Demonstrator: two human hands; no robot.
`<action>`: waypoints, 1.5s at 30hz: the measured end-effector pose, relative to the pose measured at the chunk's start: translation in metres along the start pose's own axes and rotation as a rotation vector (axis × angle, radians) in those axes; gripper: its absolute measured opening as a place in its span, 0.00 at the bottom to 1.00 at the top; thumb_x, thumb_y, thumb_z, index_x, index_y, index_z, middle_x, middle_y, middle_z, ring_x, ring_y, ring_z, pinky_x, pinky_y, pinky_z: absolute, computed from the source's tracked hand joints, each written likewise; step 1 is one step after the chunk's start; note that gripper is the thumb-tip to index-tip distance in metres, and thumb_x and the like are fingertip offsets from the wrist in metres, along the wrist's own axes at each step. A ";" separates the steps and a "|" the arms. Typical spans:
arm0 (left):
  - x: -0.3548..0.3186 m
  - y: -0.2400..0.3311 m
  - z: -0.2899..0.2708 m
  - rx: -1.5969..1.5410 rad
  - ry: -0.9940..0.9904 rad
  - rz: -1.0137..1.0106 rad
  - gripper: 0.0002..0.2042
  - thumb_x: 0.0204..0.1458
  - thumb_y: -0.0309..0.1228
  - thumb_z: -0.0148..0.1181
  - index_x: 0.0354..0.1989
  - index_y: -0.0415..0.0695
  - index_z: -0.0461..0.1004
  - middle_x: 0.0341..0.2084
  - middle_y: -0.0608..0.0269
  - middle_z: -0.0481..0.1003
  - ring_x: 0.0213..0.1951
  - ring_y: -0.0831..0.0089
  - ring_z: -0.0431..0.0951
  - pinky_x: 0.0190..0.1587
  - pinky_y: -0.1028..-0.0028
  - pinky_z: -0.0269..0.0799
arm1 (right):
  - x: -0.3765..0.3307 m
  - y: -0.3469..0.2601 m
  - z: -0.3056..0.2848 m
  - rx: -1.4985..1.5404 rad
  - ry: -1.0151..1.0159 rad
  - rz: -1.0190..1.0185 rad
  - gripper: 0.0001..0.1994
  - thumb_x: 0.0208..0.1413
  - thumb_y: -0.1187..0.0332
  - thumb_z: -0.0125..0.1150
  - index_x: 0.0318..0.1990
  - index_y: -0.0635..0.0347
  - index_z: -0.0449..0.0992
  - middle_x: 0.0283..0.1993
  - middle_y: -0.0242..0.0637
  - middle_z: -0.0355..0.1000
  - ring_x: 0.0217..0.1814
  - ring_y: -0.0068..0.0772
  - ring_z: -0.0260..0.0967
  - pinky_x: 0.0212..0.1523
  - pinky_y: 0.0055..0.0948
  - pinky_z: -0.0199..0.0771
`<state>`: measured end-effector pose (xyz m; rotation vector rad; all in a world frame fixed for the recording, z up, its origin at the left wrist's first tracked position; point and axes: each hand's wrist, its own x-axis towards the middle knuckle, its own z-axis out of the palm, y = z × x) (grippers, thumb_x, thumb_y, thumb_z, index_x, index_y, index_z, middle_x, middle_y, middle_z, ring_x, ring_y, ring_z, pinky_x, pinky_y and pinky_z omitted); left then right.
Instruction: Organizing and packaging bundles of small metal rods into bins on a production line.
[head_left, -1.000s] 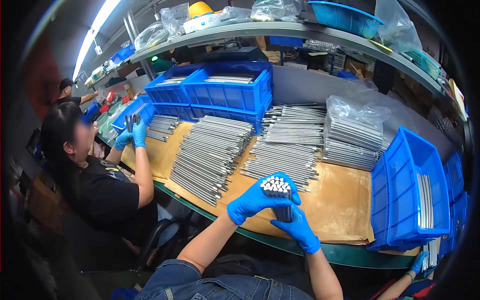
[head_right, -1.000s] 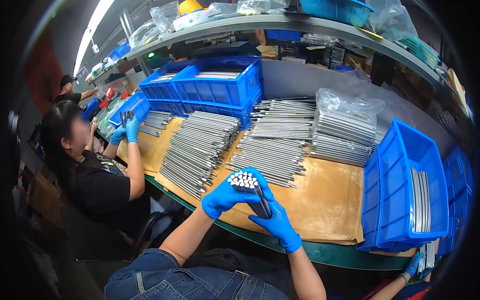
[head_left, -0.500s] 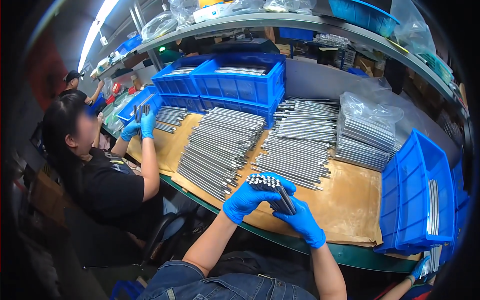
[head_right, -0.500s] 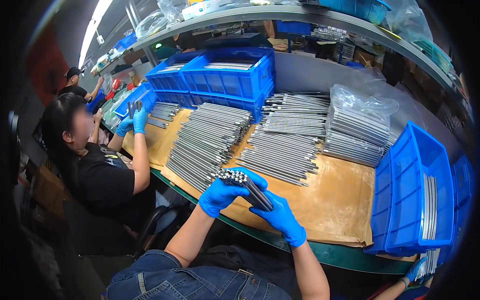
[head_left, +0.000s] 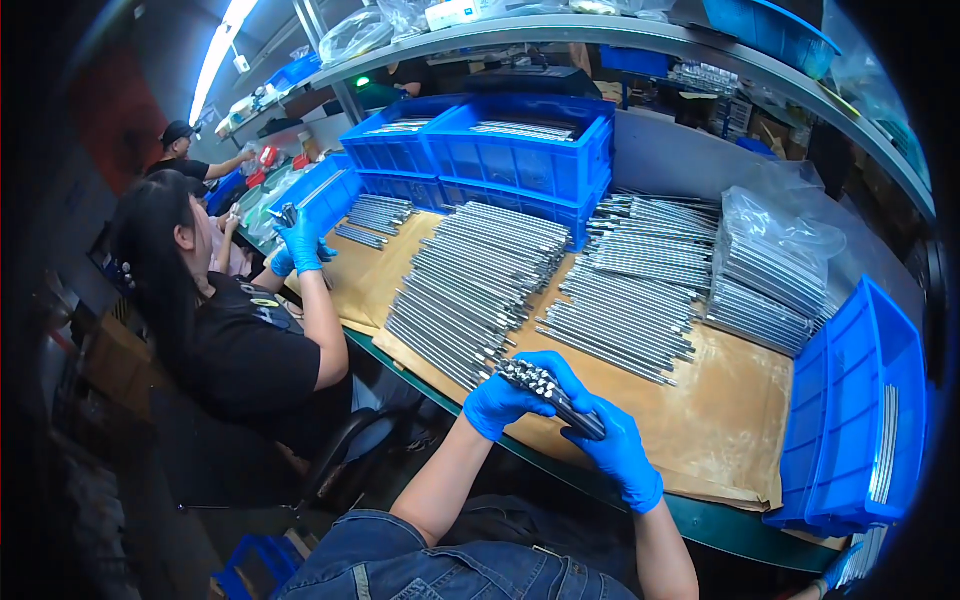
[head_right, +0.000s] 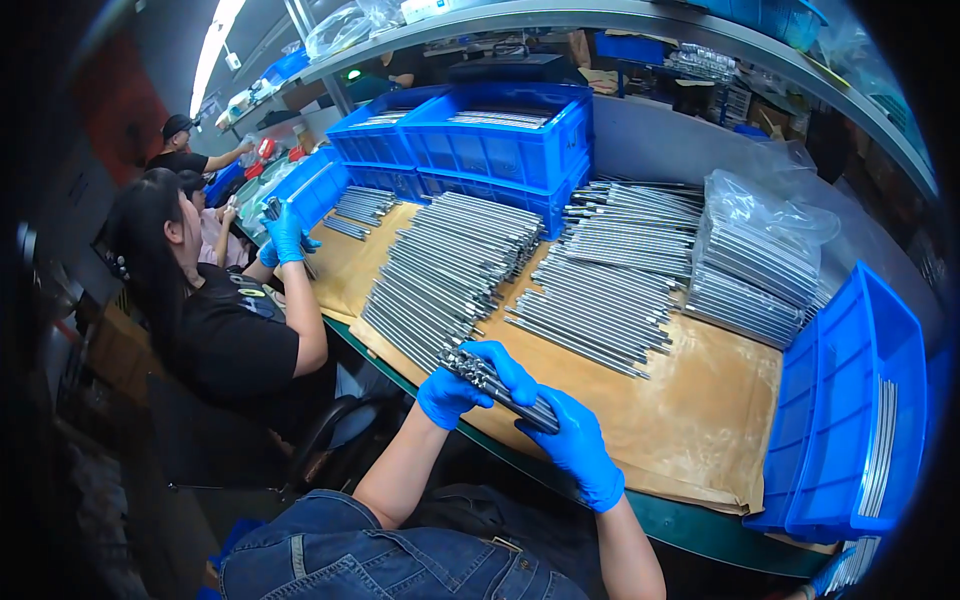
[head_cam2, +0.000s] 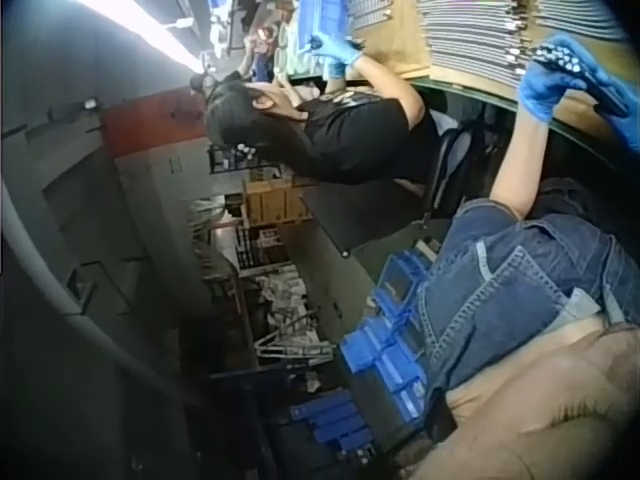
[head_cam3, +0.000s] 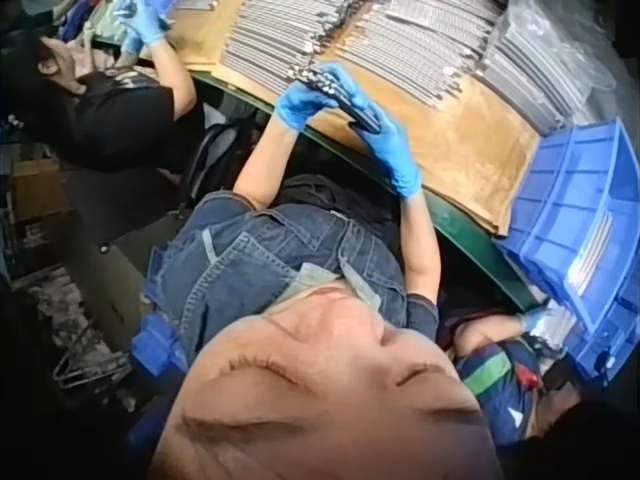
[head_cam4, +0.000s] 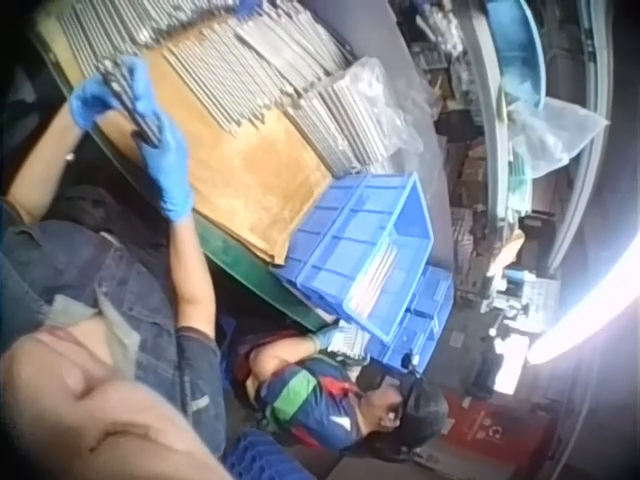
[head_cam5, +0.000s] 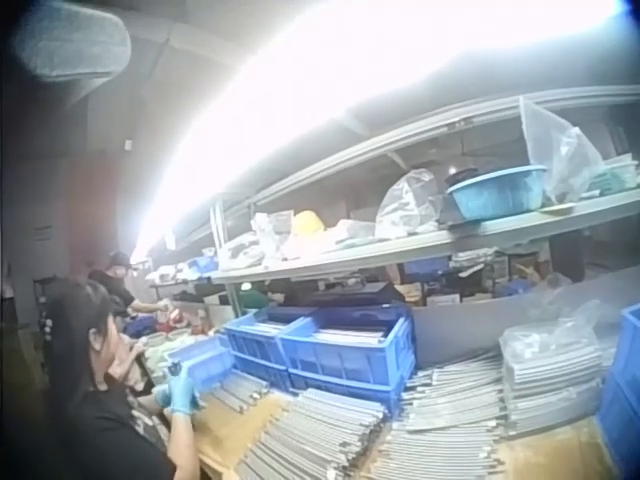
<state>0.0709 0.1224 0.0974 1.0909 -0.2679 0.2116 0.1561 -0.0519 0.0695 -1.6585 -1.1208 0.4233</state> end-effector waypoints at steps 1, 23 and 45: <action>0.000 0.000 0.000 0.001 0.002 -0.001 0.19 0.32 0.27 0.71 0.36 0.38 0.73 0.33 0.60 0.75 0.37 0.71 0.76 0.43 0.74 0.72 | 0.000 0.001 -0.001 -0.003 -0.001 0.001 0.23 0.41 0.70 0.69 0.48 0.59 0.71 0.44 0.43 0.73 0.44 0.37 0.72 0.43 0.30 0.70; 0.051 0.008 0.049 0.092 0.033 -0.140 0.19 0.40 0.25 0.64 0.42 0.33 0.72 0.41 0.47 0.74 0.44 0.58 0.75 0.50 0.64 0.70 | 0.005 -0.003 -0.028 0.350 0.005 0.155 0.11 0.50 0.70 0.62 0.42 0.61 0.76 0.37 0.38 0.75 0.40 0.26 0.72 0.42 0.25 0.69; 0.037 0.010 0.013 0.147 -0.248 -0.022 0.23 0.36 0.26 0.66 0.44 0.33 0.73 0.41 0.47 0.75 0.45 0.58 0.75 0.48 0.65 0.71 | -0.001 -0.030 -0.016 0.257 0.040 0.018 0.13 0.49 0.71 0.63 0.43 0.62 0.74 0.38 0.40 0.74 0.41 0.31 0.72 0.40 0.28 0.69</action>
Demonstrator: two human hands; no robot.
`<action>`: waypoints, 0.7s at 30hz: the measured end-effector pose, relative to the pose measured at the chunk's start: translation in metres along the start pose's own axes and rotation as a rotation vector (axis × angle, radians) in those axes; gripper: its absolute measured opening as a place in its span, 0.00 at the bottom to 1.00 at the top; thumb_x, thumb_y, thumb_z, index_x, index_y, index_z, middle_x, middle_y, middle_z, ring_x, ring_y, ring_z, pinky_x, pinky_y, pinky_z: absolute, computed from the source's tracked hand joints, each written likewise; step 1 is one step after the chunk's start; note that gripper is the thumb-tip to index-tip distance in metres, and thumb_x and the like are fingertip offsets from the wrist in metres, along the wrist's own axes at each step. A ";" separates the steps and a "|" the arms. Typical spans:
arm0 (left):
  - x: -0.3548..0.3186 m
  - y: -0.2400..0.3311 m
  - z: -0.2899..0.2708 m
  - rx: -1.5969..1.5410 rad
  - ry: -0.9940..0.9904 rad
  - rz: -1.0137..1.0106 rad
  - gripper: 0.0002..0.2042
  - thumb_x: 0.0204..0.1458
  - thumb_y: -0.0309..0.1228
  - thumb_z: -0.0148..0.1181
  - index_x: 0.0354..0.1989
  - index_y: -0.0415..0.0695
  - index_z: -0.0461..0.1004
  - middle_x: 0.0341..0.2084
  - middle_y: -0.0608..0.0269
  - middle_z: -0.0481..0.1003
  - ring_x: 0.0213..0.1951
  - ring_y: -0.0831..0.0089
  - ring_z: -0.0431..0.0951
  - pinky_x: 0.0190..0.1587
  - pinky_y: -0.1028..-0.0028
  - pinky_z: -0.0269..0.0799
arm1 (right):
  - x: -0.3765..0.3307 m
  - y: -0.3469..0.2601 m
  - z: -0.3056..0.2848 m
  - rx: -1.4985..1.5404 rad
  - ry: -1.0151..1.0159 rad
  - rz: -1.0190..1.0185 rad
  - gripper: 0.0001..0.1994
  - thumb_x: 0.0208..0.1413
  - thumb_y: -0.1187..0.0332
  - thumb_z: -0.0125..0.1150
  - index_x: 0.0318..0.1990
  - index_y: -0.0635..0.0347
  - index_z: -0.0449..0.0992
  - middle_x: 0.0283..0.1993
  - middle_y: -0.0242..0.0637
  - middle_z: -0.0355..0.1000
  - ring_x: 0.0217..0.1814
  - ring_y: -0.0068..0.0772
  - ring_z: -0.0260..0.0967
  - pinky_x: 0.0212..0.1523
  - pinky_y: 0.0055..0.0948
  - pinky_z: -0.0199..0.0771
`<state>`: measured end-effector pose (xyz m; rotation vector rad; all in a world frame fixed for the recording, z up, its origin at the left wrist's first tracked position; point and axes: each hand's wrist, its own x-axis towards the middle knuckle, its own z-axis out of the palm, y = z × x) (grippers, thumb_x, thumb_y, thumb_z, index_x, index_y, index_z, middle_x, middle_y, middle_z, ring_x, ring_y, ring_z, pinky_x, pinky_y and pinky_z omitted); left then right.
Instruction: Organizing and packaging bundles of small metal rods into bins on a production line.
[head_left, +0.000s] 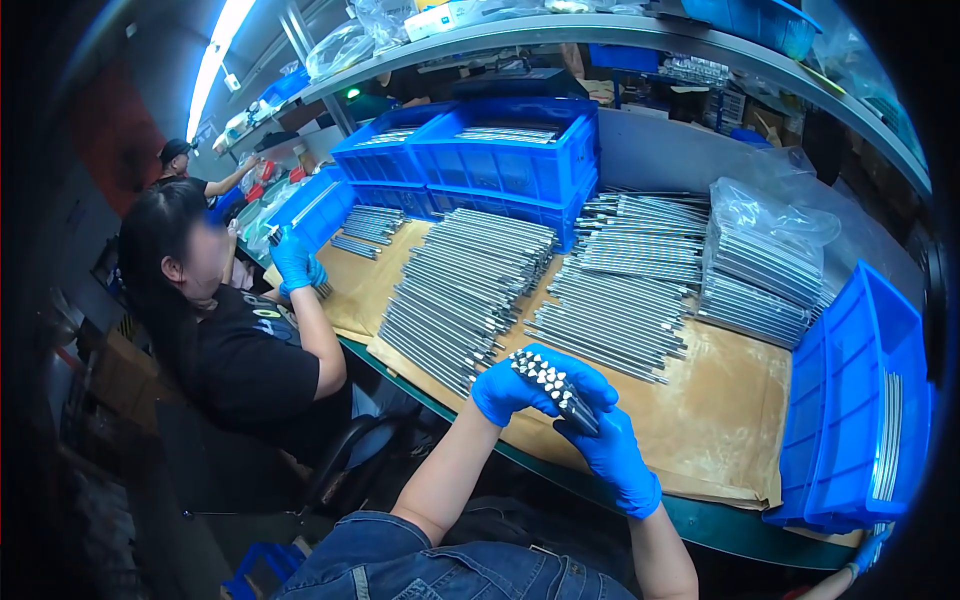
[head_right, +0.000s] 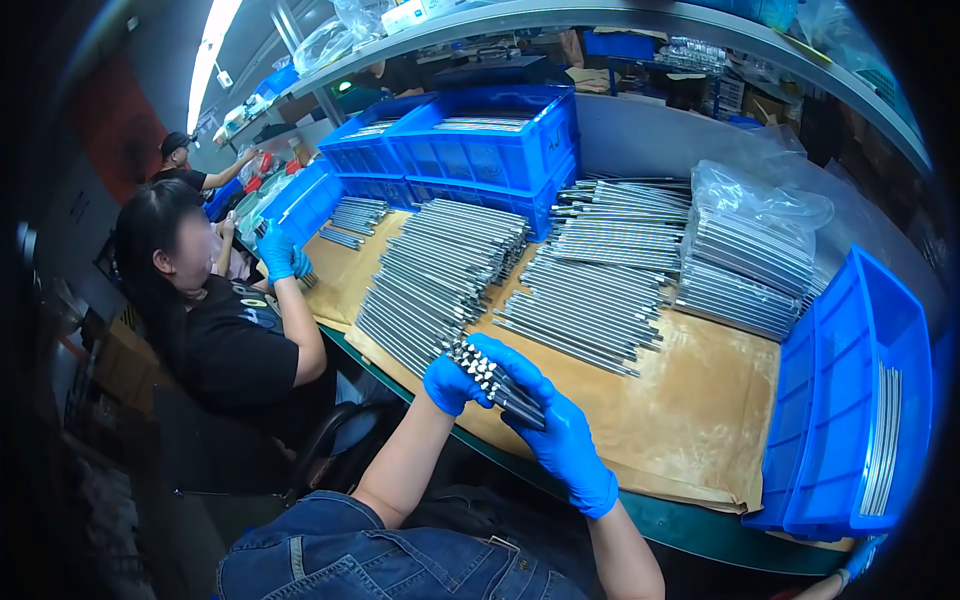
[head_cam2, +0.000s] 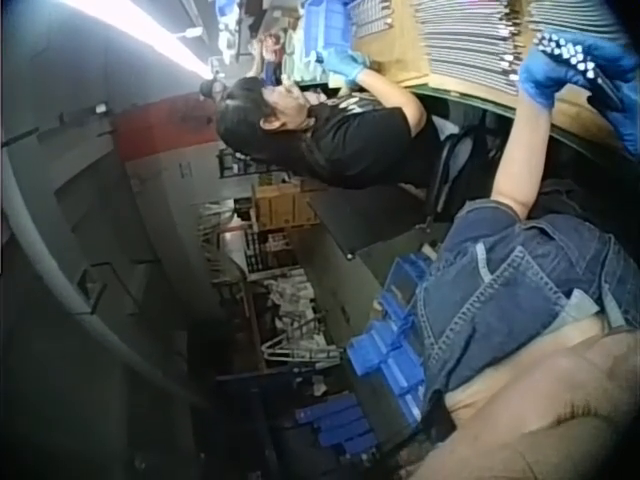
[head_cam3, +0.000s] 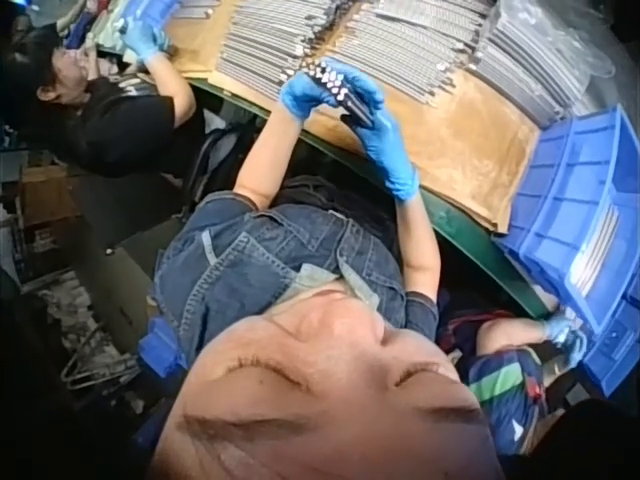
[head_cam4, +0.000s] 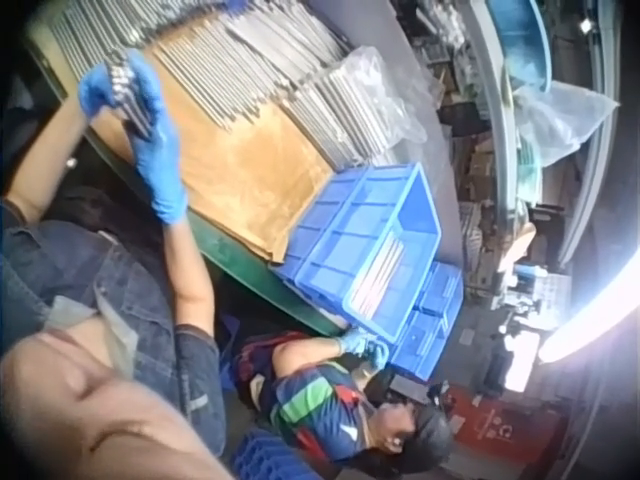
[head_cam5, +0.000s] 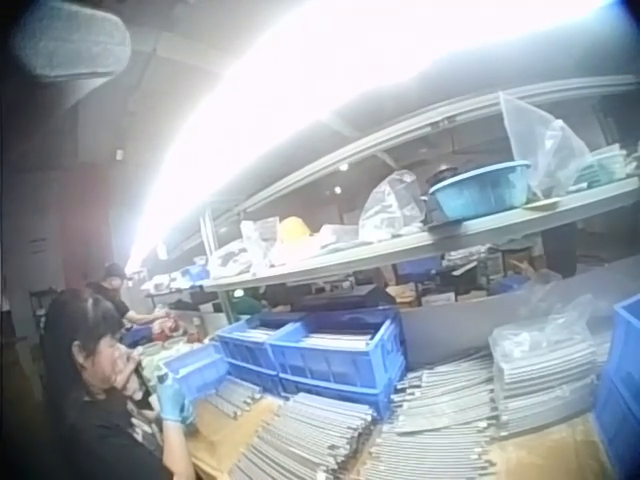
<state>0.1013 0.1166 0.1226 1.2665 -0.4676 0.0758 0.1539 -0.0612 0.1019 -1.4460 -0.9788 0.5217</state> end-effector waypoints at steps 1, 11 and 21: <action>0.001 -0.001 0.002 -0.071 0.018 -0.029 0.24 0.36 0.26 0.66 0.46 0.32 0.71 0.42 0.47 0.74 0.46 0.58 0.74 0.49 0.65 0.70 | 0.000 0.002 -0.001 -0.038 -0.007 0.005 0.13 0.49 0.71 0.63 0.43 0.62 0.74 0.39 0.40 0.74 0.42 0.30 0.71 0.41 0.28 0.69; 0.047 -0.006 0.009 -0.273 0.162 -0.187 0.36 0.37 0.27 0.66 0.57 0.31 0.58 0.52 0.39 0.65 0.54 0.51 0.67 0.56 0.58 0.63 | 0.015 0.015 -0.029 0.156 -0.016 0.120 0.13 0.52 0.73 0.57 0.46 0.64 0.72 0.43 0.39 0.73 0.46 0.30 0.70 0.48 0.27 0.67; 0.063 -0.007 0.018 -0.246 0.183 -0.181 0.32 0.40 0.25 0.63 0.57 0.31 0.59 0.50 0.41 0.67 0.52 0.52 0.69 0.56 0.59 0.64 | 0.013 0.006 -0.040 0.317 0.027 0.259 0.13 0.54 0.73 0.54 0.48 0.64 0.71 0.44 0.39 0.73 0.46 0.28 0.69 0.48 0.26 0.68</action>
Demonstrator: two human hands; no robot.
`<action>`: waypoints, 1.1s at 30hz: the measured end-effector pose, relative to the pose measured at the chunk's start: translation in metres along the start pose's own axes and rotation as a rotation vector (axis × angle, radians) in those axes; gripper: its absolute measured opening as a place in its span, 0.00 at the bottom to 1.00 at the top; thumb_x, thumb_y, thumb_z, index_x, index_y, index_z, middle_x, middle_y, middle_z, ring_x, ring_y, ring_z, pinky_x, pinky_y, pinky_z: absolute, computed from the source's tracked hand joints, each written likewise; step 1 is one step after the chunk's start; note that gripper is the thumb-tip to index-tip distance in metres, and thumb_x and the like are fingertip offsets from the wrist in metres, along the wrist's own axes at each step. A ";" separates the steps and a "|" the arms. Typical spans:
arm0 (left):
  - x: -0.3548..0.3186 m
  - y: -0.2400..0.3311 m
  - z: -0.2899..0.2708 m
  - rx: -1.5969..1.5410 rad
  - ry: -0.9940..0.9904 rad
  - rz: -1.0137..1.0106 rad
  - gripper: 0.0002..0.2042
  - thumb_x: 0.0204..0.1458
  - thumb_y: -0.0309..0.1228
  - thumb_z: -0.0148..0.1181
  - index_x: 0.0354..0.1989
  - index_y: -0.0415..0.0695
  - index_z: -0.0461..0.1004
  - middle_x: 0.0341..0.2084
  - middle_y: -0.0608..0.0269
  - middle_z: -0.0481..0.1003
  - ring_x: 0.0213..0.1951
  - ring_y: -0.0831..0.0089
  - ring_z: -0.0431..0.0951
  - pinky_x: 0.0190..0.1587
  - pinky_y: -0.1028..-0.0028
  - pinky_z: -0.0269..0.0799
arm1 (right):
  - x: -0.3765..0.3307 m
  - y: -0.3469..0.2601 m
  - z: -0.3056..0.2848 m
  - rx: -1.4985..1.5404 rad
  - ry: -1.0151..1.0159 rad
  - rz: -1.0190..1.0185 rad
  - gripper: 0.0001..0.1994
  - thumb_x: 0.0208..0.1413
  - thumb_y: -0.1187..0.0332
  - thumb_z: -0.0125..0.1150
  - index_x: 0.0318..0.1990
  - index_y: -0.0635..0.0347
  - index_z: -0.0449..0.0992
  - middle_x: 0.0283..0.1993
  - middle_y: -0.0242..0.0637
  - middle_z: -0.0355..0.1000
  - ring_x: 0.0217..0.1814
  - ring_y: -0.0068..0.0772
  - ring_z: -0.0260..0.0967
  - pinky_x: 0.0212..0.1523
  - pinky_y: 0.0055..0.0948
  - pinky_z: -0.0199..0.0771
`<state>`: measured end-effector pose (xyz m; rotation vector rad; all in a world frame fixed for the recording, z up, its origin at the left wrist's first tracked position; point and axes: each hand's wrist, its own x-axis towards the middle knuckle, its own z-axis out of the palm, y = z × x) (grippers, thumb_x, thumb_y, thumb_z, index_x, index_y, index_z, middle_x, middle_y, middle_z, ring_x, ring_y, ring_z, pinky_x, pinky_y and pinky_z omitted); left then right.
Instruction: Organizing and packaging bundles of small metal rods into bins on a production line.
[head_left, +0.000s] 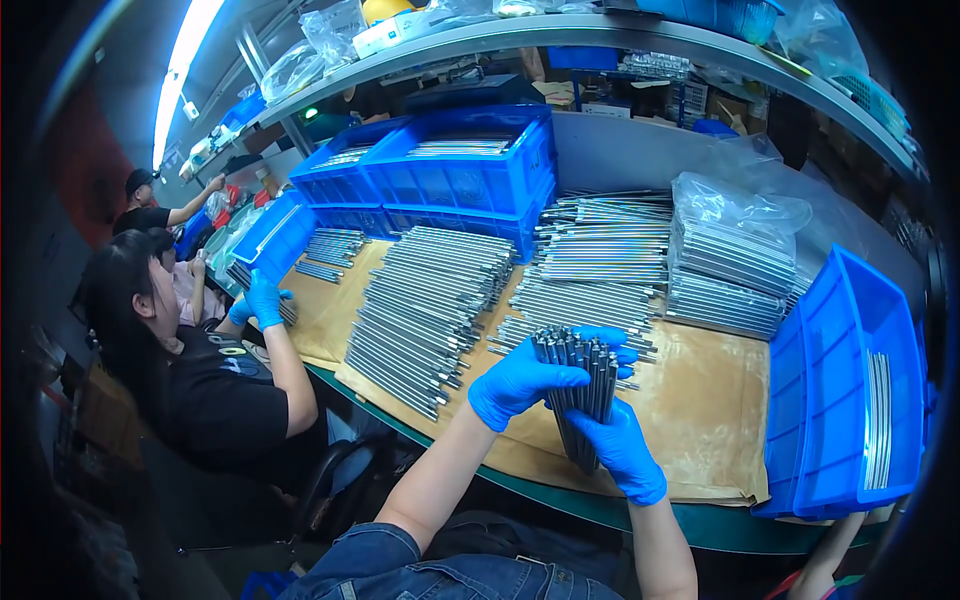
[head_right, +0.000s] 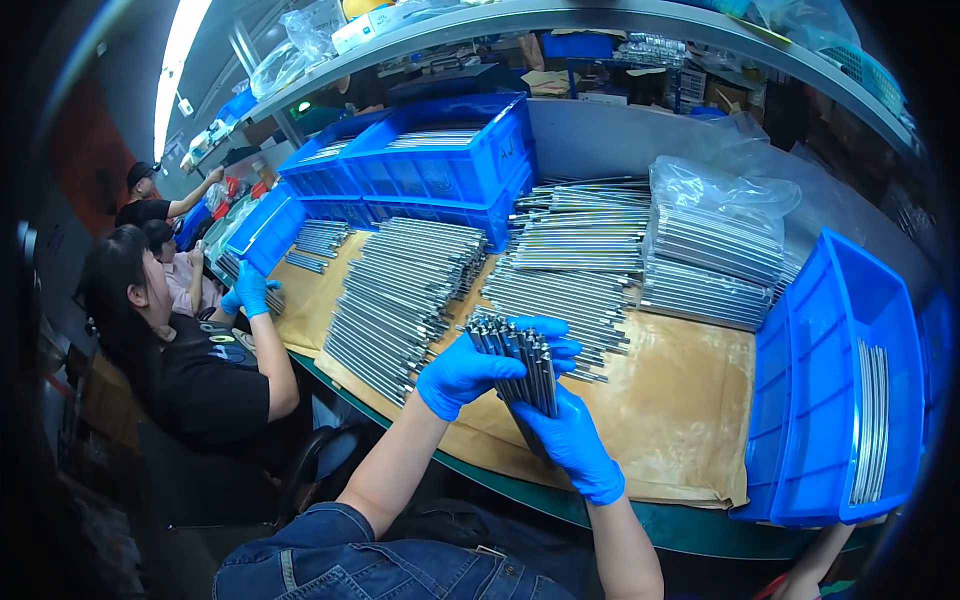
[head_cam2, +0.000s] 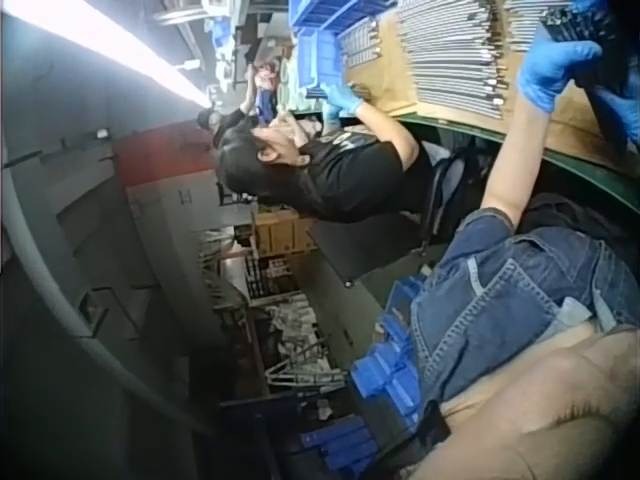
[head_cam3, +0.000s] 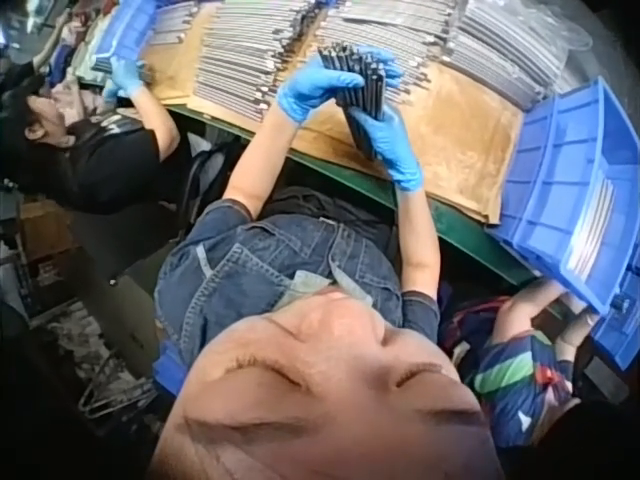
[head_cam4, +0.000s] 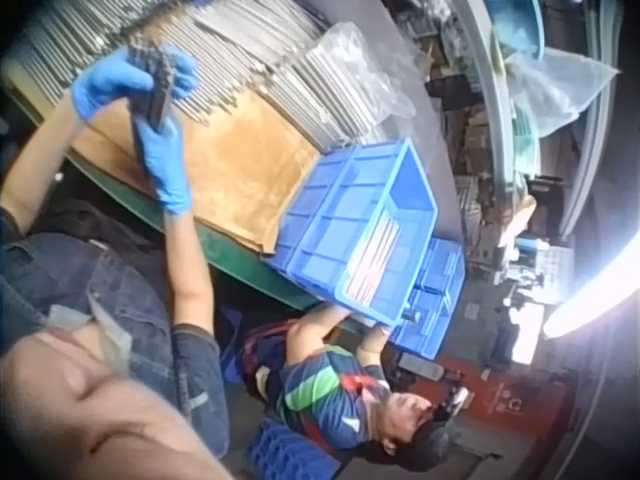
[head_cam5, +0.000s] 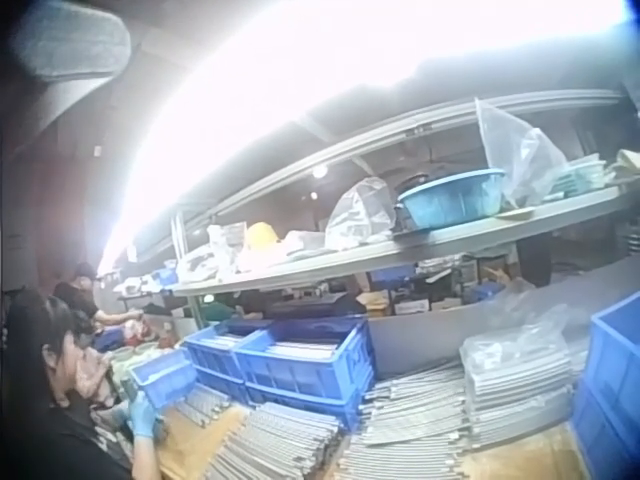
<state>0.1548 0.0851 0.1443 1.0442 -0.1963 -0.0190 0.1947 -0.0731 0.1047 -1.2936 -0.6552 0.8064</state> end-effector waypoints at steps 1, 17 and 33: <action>0.000 0.001 0.002 0.006 0.000 0.004 0.32 0.41 0.25 0.63 0.57 0.31 0.59 0.50 0.42 0.68 0.52 0.53 0.69 0.55 0.59 0.64 | -0.001 -0.001 0.000 0.007 0.002 0.000 0.13 0.54 0.73 0.55 0.48 0.64 0.71 0.44 0.39 0.73 0.45 0.27 0.70 0.48 0.26 0.68; -0.026 -0.010 0.002 0.302 0.290 -0.001 0.16 0.48 0.23 0.59 0.48 0.41 0.72 0.40 0.63 0.75 0.42 0.77 0.74 0.48 0.75 0.69 | -0.011 0.006 -0.001 -0.099 0.075 -0.051 0.14 0.52 0.75 0.57 0.47 0.65 0.71 0.41 0.37 0.73 0.42 0.23 0.69 0.43 0.25 0.69; -0.038 -0.013 -0.030 0.323 0.100 -0.101 0.32 0.46 0.27 0.57 0.60 0.30 0.53 0.54 0.45 0.64 0.57 0.54 0.63 0.60 0.61 0.55 | -0.012 0.010 0.003 -0.173 0.106 -0.140 0.12 0.50 0.73 0.60 0.43 0.65 0.74 0.36 0.37 0.75 0.36 0.21 0.70 0.36 0.24 0.69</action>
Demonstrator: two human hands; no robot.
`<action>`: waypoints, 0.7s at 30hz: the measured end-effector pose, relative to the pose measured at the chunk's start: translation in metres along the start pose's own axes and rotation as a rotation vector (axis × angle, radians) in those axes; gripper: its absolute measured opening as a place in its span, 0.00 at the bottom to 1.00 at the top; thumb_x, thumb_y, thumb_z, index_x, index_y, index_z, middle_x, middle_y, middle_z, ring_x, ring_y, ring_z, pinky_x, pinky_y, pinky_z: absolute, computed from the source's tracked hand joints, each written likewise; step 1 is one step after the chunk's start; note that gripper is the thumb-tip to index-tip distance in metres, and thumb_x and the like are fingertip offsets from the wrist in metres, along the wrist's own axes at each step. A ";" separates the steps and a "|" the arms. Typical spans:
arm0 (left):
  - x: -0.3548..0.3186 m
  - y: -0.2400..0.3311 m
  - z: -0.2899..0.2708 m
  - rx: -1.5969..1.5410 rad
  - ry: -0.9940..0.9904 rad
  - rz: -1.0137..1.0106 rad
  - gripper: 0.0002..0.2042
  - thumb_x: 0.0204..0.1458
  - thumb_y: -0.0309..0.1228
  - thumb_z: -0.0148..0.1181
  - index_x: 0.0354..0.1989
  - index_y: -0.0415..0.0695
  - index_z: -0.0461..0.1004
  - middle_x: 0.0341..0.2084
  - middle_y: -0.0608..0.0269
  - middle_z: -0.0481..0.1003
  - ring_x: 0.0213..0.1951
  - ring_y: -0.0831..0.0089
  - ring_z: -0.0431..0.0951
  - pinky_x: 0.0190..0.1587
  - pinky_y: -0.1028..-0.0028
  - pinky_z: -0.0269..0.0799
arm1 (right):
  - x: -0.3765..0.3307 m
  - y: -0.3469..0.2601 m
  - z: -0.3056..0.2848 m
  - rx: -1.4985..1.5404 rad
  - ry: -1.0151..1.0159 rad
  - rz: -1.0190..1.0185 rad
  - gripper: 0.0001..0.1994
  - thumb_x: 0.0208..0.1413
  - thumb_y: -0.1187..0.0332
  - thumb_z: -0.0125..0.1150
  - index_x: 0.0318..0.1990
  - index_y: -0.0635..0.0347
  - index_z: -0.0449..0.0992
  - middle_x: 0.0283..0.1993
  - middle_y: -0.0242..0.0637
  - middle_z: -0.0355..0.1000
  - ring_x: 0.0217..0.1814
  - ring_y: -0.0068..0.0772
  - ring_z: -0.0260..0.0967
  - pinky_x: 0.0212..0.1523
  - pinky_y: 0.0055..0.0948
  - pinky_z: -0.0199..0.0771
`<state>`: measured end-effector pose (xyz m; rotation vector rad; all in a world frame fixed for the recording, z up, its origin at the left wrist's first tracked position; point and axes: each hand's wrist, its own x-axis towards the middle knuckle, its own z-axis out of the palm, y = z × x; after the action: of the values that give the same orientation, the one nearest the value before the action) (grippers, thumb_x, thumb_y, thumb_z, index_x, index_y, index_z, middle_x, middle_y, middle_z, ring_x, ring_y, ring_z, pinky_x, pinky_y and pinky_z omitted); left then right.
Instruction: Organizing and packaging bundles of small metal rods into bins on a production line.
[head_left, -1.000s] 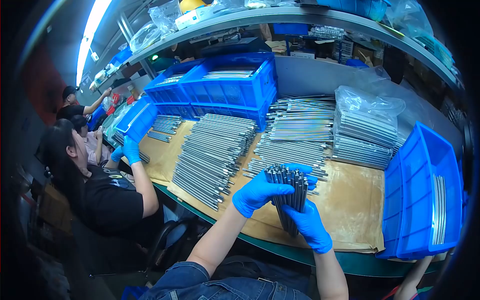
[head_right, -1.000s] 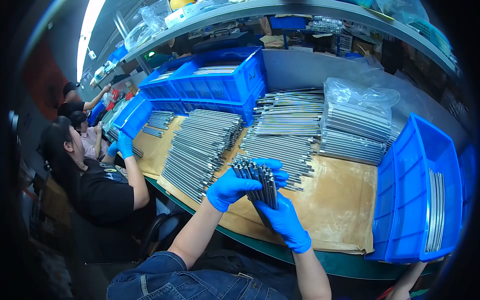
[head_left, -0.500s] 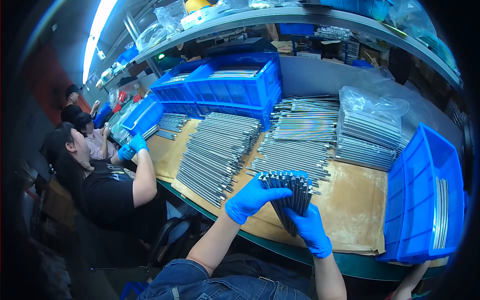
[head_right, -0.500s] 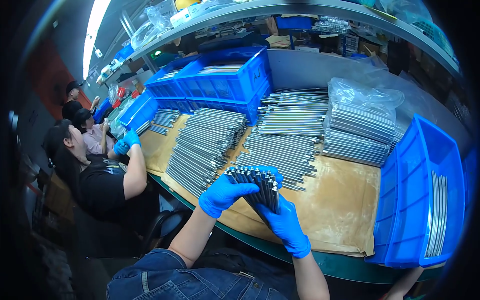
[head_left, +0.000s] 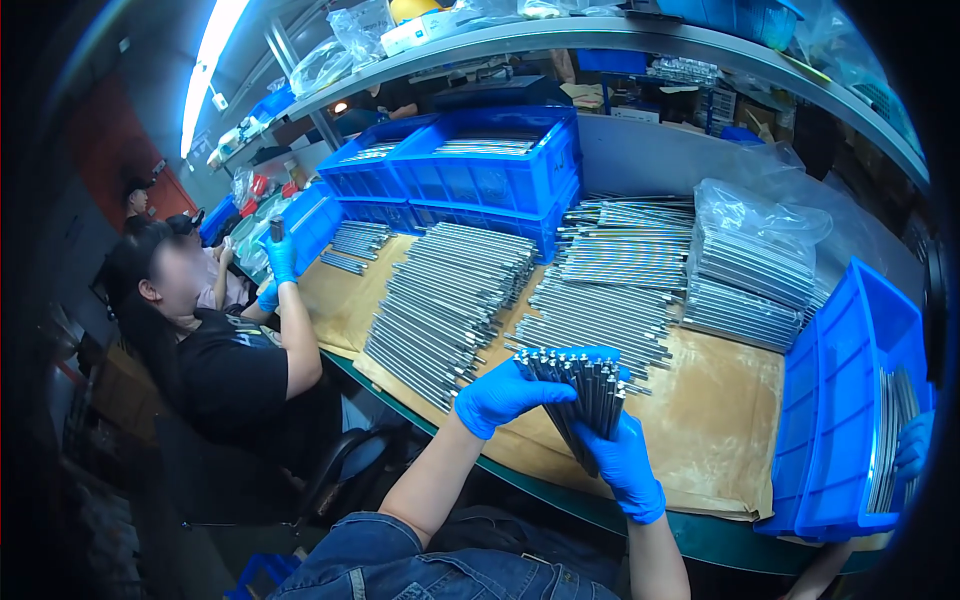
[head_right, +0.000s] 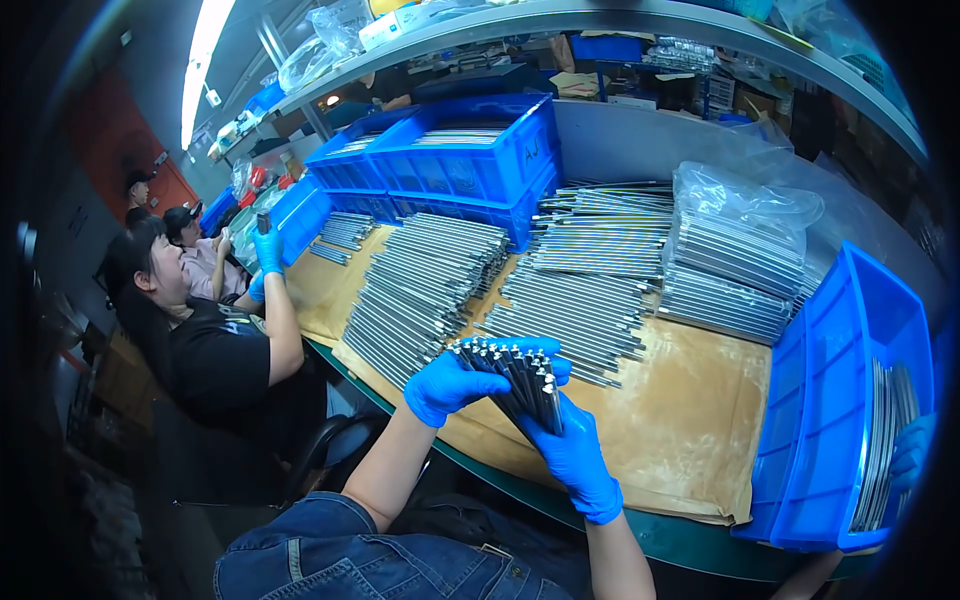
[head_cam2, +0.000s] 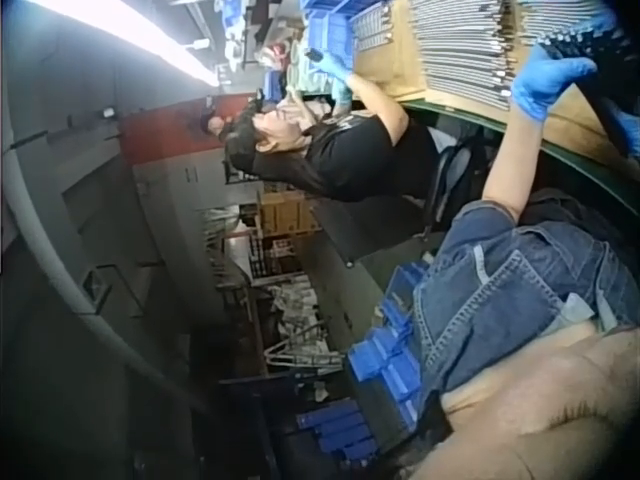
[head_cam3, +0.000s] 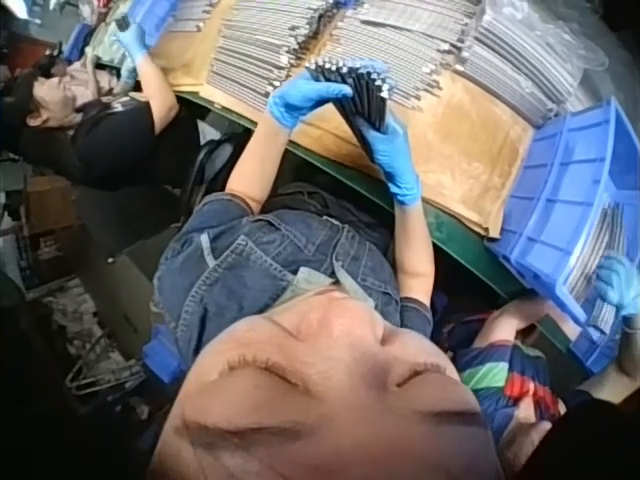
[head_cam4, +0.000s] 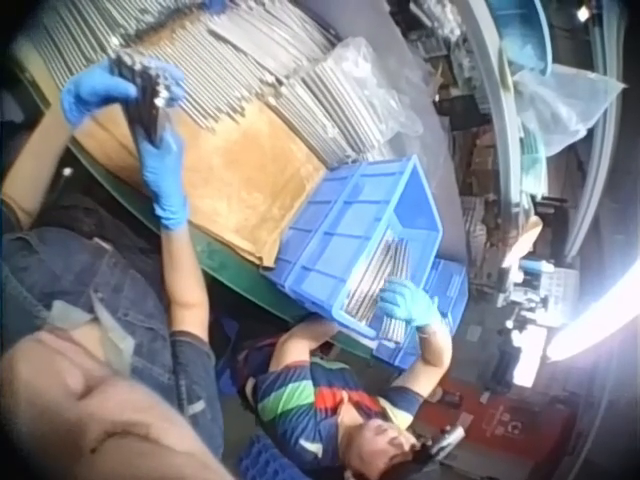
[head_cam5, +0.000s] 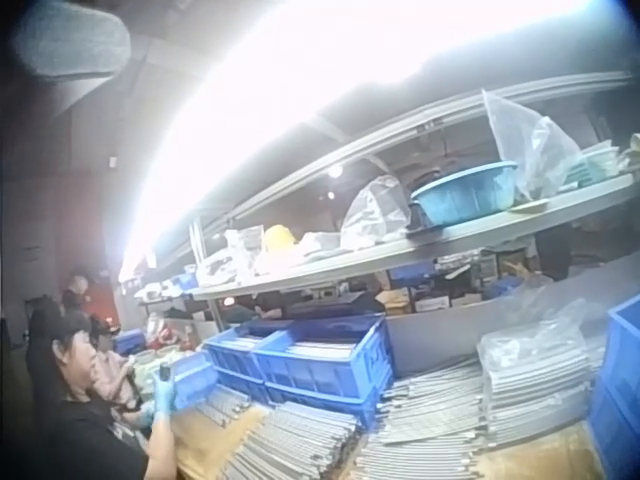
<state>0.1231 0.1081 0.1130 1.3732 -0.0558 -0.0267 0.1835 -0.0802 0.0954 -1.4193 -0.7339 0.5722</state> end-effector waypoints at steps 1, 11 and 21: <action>-0.001 -0.001 -0.001 0.002 -0.013 -0.008 0.34 0.46 0.28 0.58 0.61 0.31 0.51 0.55 0.44 0.63 0.58 0.54 0.62 0.61 0.60 0.54 | 0.000 0.000 0.000 0.002 -0.005 0.001 0.12 0.50 0.73 0.60 0.43 0.65 0.74 0.36 0.37 0.75 0.36 0.21 0.70 0.36 0.24 0.69; -0.003 0.003 -0.001 -0.029 -0.086 0.052 0.40 0.46 0.33 0.60 0.63 0.32 0.44 0.58 0.44 0.58 0.61 0.54 0.58 0.62 0.60 0.52 | 0.002 -0.002 0.001 -0.014 -0.037 0.008 0.13 0.49 0.74 0.60 0.44 0.66 0.74 0.38 0.39 0.75 0.38 0.23 0.70 0.39 0.24 0.69; -0.005 0.006 0.002 -0.076 -0.068 0.094 0.44 0.45 0.32 0.62 0.65 0.38 0.38 0.59 0.46 0.57 0.61 0.58 0.58 0.62 0.64 0.53 | 0.002 0.005 0.001 -0.029 -0.036 -0.039 0.15 0.49 0.73 0.60 0.46 0.64 0.72 0.38 0.45 0.75 0.37 0.32 0.74 0.38 0.28 0.70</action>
<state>0.1178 0.1074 0.1197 1.2925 -0.1748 0.0029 0.1849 -0.0775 0.0909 -1.4219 -0.7998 0.5606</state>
